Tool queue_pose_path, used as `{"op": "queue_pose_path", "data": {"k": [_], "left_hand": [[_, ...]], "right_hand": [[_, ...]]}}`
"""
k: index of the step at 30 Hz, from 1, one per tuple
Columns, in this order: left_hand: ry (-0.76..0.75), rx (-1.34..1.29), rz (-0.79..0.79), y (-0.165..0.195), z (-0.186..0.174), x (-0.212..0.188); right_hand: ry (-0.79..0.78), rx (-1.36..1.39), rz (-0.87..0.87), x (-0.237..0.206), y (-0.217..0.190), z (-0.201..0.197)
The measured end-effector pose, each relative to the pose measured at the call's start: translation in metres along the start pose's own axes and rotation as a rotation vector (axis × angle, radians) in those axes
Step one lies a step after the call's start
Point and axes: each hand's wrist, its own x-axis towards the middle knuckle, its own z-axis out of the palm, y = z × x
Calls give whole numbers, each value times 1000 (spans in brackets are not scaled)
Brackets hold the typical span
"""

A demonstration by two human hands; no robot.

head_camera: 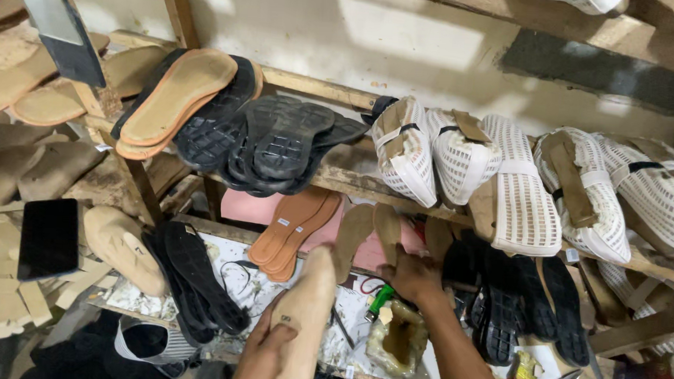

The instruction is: The person works at a shoe assembly bench, holding a woven shoe upper and applying glue from a container to its bottom edge. They then fit an insole board onto the upper, press the parts together, and later use a hammer to tap and secure the sole assembly on a shoe last.

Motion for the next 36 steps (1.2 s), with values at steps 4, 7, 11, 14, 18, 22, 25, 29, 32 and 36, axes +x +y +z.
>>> {"op": "queue_pose_path", "data": {"k": [4, 7, 11, 14, 18, 22, 25, 29, 32, 36], "left_hand": [[76, -273, -337, 36, -16, -14], [33, -490, -453, 69, -13, -25], [-215, -669, -228, 85, 16, -29], [-113, -710, -209, 75, 33, -29], [104, -573, -240, 68, 28, -37], [139, -444, -270, 91, 19, -50], [104, -469, -256, 115, 21, -58], [-43, -515, -336, 130, 26, -55], [-101, -535, -299, 123, 25, -51], [-72, -573, -282, 108, 22, -53]], "right_hand": [[120, 170, 12, -7, 10, -11], [693, 200, -433, -41, 1, -38], [581, 748, 120, -127, -68, -44], [447, 995, -102, -180, -150, 2], [318, 1305, -162, -206, -172, 52], [157, 1689, -68, -201, -160, 89], [-209, 2033, -24, -195, -158, 114], [-21, 1865, -343, -196, -164, 133], [184, 1623, -403, -201, -168, 127], [158, 1670, -333, -199, -175, 106]]}}
